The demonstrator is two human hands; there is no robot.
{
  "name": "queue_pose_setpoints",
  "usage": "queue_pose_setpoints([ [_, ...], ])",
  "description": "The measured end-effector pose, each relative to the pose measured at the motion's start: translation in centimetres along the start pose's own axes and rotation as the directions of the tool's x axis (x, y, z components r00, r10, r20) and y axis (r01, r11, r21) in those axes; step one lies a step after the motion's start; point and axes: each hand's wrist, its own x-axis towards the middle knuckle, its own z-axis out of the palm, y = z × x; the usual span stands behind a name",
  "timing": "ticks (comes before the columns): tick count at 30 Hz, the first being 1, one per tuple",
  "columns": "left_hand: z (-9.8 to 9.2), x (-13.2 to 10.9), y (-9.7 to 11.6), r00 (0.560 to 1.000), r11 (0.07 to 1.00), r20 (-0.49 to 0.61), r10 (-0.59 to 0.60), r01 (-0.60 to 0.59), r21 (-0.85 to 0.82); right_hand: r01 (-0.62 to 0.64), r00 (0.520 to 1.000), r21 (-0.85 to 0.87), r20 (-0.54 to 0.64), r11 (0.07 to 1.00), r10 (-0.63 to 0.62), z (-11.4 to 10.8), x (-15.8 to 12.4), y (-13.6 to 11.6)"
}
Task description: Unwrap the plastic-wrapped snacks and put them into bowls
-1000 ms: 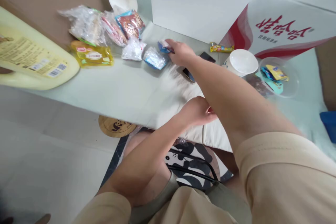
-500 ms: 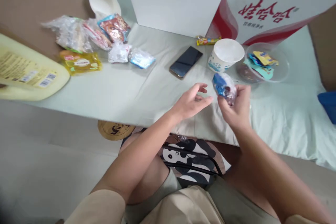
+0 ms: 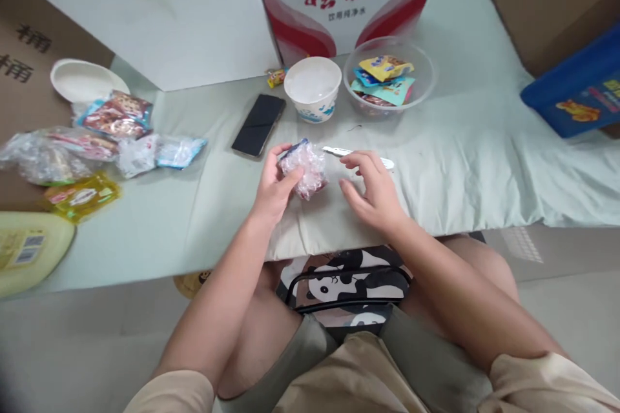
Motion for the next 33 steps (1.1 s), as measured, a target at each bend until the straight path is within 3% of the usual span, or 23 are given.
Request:
queue_pose_setpoints([
  [4, -0.1, -0.8, 0.6, 0.993, 0.917, -0.017, 0.115, -0.099, 0.387, 0.006, 1.000, 0.044, -0.014, 0.999, -0.005, -0.6, 0.9, 0.2],
  [9, -1.6, -1.4, 0.8, 0.977, 0.748, -0.099, 0.188, -0.077, 0.660, -0.028, 1.000, 0.088, -0.003, 0.996, 0.029, -0.7, 2.1, 0.2],
  [12, -3.4, -1.7, 0.4, 0.954, 0.688, -0.118, 0.274, -0.109, 0.717, -0.041, 0.999, 0.108, 0.008, 0.993, 0.040, -0.7, 2.6, 0.5],
  [14, -4.5, -1.6, 0.7, 0.935, 0.711, -0.146, 0.324, -0.138, 0.690, -0.070, 0.997, 0.133, 0.029, 0.989, 0.067, -0.8, 3.1, 0.9],
  [16, -4.9, -0.7, 1.8, 0.892, 0.737, -0.251, 0.377, -0.125, 0.664, -0.116, 0.993, 0.168, 0.048, 0.979, 0.110, -0.9, 3.6, 1.1],
  [18, -4.2, 1.3, 3.5, 0.878, 0.709, -0.253, 0.406, -0.128, 0.694, -0.159, 0.987, 0.196, 0.056, 0.968, 0.151, -1.0, 4.1, 1.3],
  [22, -0.3, 7.9, 6.7, 0.897, 0.506, 0.074, 0.436, -0.312, 0.804, -0.210, 0.978, 0.202, 0.041, 0.957, 0.206, -0.9, 5.1, 1.5],
  [26, 2.5, 13.2, 6.6, 0.926, 0.385, 0.214, 0.311, -0.329, 0.862, -0.269, 0.963, 0.204, 0.038, 0.941, 0.267, -1.0, 5.7, 1.6],
  [29, 2.3, 13.6, 6.3, 0.922, 0.387, 0.147, 0.357, -0.290, 0.875, -0.262, 0.963, 0.238, 0.009, 0.935, 0.268, -1.6, 5.9, 1.6],
  [33, 2.0, 10.4, 9.2, 0.831, 0.411, 0.020, 0.555, -0.295, 0.863, -0.217, 0.960, 0.285, -0.112, 0.934, 0.257, -3.2, 5.7, 1.6],
])
